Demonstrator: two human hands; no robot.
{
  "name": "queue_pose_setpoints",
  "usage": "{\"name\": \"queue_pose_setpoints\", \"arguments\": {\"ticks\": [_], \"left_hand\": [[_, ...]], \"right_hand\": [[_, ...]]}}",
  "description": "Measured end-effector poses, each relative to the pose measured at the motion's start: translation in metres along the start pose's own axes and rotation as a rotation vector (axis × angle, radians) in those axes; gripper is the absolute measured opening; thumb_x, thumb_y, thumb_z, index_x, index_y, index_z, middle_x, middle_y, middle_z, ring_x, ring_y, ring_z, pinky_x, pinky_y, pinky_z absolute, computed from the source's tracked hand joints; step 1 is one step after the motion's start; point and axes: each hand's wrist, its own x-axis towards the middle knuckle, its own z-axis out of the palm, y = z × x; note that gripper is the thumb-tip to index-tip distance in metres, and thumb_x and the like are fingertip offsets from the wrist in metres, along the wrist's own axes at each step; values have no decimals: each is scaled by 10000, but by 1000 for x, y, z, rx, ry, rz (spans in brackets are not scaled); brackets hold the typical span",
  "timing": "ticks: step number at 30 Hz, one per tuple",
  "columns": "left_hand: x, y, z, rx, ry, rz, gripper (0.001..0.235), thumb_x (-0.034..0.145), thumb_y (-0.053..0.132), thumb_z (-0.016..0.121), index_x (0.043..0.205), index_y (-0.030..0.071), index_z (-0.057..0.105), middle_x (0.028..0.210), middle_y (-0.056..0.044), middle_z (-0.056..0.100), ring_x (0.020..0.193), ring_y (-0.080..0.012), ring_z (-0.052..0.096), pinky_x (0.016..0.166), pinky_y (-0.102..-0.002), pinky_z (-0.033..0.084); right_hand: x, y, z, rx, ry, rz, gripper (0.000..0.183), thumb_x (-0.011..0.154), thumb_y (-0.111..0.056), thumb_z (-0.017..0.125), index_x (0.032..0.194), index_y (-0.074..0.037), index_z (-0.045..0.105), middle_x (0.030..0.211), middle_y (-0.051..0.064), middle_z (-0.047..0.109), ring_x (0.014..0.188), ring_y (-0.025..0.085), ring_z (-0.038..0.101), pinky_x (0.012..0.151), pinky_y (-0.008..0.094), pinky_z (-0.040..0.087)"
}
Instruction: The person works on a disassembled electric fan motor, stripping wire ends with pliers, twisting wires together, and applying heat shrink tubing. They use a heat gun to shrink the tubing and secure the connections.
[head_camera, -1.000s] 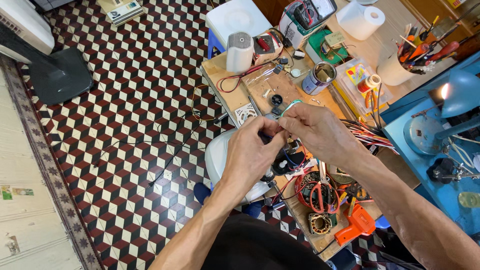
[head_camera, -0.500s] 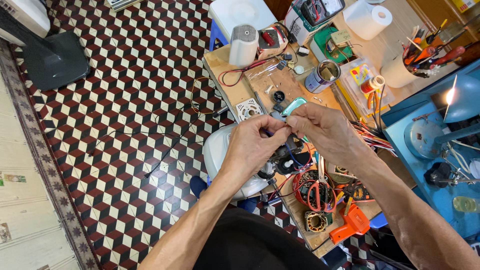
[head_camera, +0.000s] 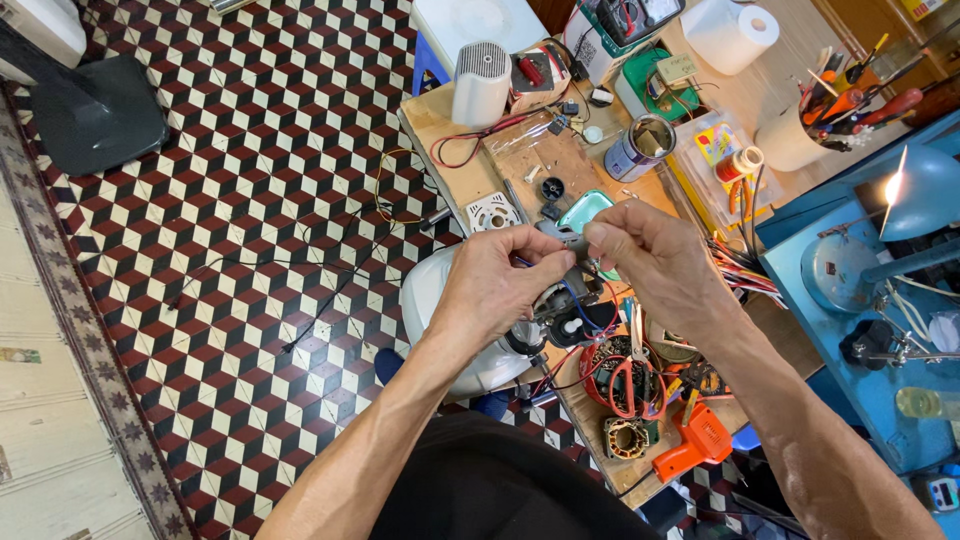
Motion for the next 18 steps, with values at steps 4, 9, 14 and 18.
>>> {"name": "queue_pose_setpoints", "arguments": {"ticks": [4, 9, 14, 18], "left_hand": [[1, -5, -1, -102, 8, 40, 226, 879, 213, 776, 987, 15, 798, 685, 7, 694, 538, -24, 554, 452, -204, 432], [-3, -11, -2, -65, 43, 114, 199, 893, 198, 790, 994, 29, 820, 761, 16, 748, 637, 6, 610, 558, -172, 500], [-6, -11, 1, -90, 77, 82, 195, 877, 202, 795, 988, 45, 825, 714, -4, 727, 568, -25, 588, 503, -193, 476], [-7, -10, 1, -146, 80, 72, 200, 878, 198, 789, 999, 42, 823, 720, -1, 727, 570, -30, 599, 491, -194, 464]], "right_hand": [[-12, -8, -4, -270, -23, -169, 198, 955, -202, 705, 1050, -30, 682, 879, 23, 703, 792, 121, 571, 730, 285, 493], [-20, -13, 10, -193, 37, -259, 234, 893, -138, 749, 1097, -43, 685, 935, 42, 677, 814, 113, 602, 729, 284, 510], [-24, -18, 13, -283, 117, -259, 173, 905, -104, 739, 1068, -51, 717, 963, 43, 682, 740, 123, 617, 682, 278, 520], [-27, -20, 16, -306, 141, -329, 202, 887, -93, 749, 1074, -28, 710, 936, 54, 673, 742, 127, 616, 687, 287, 523]]}}
